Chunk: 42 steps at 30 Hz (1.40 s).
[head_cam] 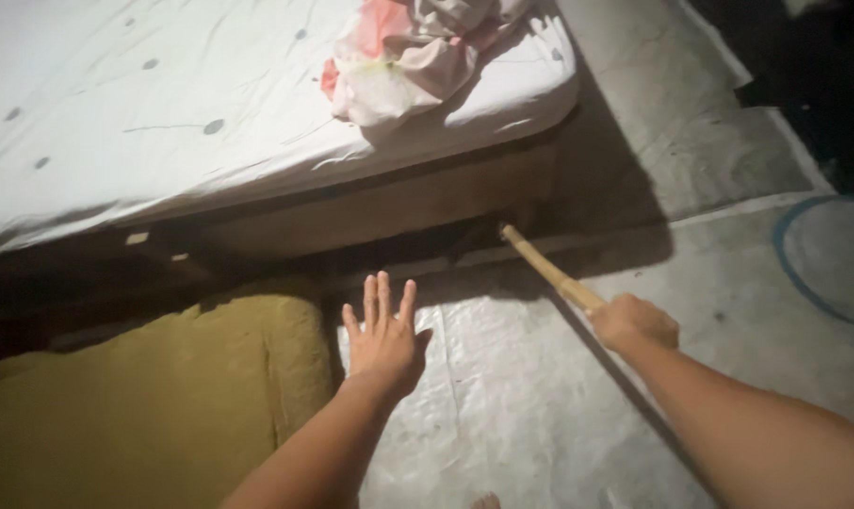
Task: The person folds a sheet, removes and folds a bedsheet from a foam mattress, moves the mattress aside, and sweeps the floor with a broom.
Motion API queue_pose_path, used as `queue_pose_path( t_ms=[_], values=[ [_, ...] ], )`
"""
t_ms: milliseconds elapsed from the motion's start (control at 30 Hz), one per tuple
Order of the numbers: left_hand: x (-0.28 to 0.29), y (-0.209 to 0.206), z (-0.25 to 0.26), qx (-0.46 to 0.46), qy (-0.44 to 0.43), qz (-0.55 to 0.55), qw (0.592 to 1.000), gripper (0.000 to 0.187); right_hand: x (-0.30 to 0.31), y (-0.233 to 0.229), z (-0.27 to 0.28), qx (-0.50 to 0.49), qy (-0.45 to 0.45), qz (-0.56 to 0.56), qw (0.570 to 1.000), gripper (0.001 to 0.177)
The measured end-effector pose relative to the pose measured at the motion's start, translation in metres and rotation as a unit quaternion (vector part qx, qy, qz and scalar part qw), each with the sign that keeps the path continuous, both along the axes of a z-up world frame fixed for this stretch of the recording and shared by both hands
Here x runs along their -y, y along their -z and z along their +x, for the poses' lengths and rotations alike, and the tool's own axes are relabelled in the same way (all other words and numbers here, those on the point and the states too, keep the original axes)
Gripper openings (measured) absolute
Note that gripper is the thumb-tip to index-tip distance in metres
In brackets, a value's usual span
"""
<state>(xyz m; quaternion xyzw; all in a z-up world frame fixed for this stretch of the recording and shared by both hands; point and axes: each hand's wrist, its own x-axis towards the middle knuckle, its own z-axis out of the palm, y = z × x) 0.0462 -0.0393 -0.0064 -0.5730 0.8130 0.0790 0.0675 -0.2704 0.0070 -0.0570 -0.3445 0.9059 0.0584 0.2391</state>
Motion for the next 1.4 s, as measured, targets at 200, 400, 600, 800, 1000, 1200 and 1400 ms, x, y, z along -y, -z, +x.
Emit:
queue_pose_path(
  t_ms=[200, 400, 600, 800, 1000, 1200, 1400],
  values=[
    [0.011, -0.002, -0.017, -0.003, 0.014, 0.031, 0.999, 0.077, -0.03, -0.023, 0.047, 0.015, 0.068, -0.025, 0.997, 0.05],
    [0.01, -0.006, -0.039, -0.019, 0.054, 0.023, 0.998, 0.077, -0.058, -0.05, 0.032, 0.012, 0.058, -0.024, 0.998, 0.048],
    [0.009, -0.013, -0.054, -0.03, 0.094, 0.003, 0.995, 0.077, -0.098, -0.081, -0.036, -0.001, 0.103, 0.103, 0.989, 0.054],
    [0.012, -0.008, -0.061, -0.077, 0.13, -0.044, 0.988, 0.077, -0.119, -0.096, -0.01, -0.047, -0.018, 0.019, 0.999, 0.049],
    [-0.002, -0.01, -0.062, -0.064, 0.136, -0.069, 0.986, 0.078, -0.094, -0.117, 0.058, 0.026, -0.069, 0.0, 0.997, 0.046],
    [-0.01, -0.015, -0.042, -0.055, 0.121, -0.058, 0.989, 0.079, -0.11, -0.071, 0.056, -0.018, -0.059, 0.034, 0.998, 0.05],
    [-0.033, -0.013, -0.052, -0.067, 0.121, -0.043, 0.989, 0.079, -0.198, -0.07, -0.037, 0.043, 0.14, 0.101, 0.984, 0.056]
  ],
)
